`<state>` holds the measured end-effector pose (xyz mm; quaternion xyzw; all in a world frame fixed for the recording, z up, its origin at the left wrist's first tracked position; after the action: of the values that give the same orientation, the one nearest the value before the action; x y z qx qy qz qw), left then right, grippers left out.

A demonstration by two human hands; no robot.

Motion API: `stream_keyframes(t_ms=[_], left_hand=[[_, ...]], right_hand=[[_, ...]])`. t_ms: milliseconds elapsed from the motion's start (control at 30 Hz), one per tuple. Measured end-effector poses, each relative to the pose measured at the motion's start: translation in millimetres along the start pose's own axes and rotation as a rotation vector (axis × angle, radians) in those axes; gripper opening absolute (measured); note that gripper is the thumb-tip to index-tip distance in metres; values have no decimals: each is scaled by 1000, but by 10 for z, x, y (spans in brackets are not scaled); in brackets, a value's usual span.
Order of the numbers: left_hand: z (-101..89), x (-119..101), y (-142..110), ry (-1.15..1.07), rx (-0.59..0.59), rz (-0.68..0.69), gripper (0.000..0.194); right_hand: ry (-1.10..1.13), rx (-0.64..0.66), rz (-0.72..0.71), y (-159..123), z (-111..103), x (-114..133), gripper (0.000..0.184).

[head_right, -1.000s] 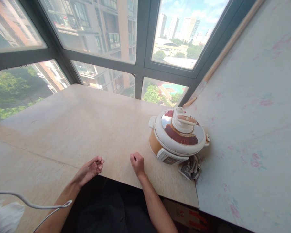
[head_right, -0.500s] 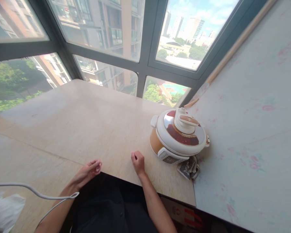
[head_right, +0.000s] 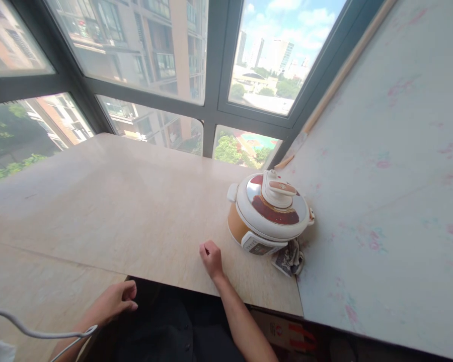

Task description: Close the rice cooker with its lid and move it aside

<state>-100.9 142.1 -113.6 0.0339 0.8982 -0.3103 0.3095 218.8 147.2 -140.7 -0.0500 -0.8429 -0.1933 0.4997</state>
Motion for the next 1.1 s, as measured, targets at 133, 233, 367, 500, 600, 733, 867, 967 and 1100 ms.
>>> stream_keyframes(t_ms=[133, 233, 367, 500, 600, 733, 867, 967, 1100], left_hand=[[7, 13, 46, -6, 50, -54, 10], [-3, -20, 78, 26, 87, -64, 10], [4, -43, 111, 93, 147, -47, 12], [3, -78, 108, 98, 164, -26, 27], [-57, -232, 91, 147, 129, 52, 34], [-126, -597, 99, 176, 153, 187, 27], [-85, -1006, 183, 67, 133, 232, 46], [-13, -1360, 241, -36, 97, 342, 48], [60, -1892, 277, -231, 98, 465, 45]], right_hand=[[6, 7, 11, 2, -12, 17, 39], [16, 26, 29, -38, -72, 20, 39], [35, 66, 69, -170, -235, 3, 39], [57, 95, 116, -329, -427, -28, 40], [75, 99, 157, -427, -566, -58, 44], [98, 99, 211, -507, -835, -79, 51], [168, 54, 283, -516, -1305, -71, 52], [223, -86, 316, -505, -1761, -80, 50], [285, -384, 359, -510, -2372, -139, 51]])
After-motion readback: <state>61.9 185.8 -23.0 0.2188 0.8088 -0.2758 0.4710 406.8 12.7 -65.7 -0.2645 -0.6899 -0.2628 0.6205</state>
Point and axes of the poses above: each hand's wrist, its own y-axis towards the middle knuckle, its own z-axis out of the palm, x = y × z, the point moved 2 cm from there along y, towards the middle knuckle, and after that the axes turned 1 degree about -x, right-handed, at the moved point
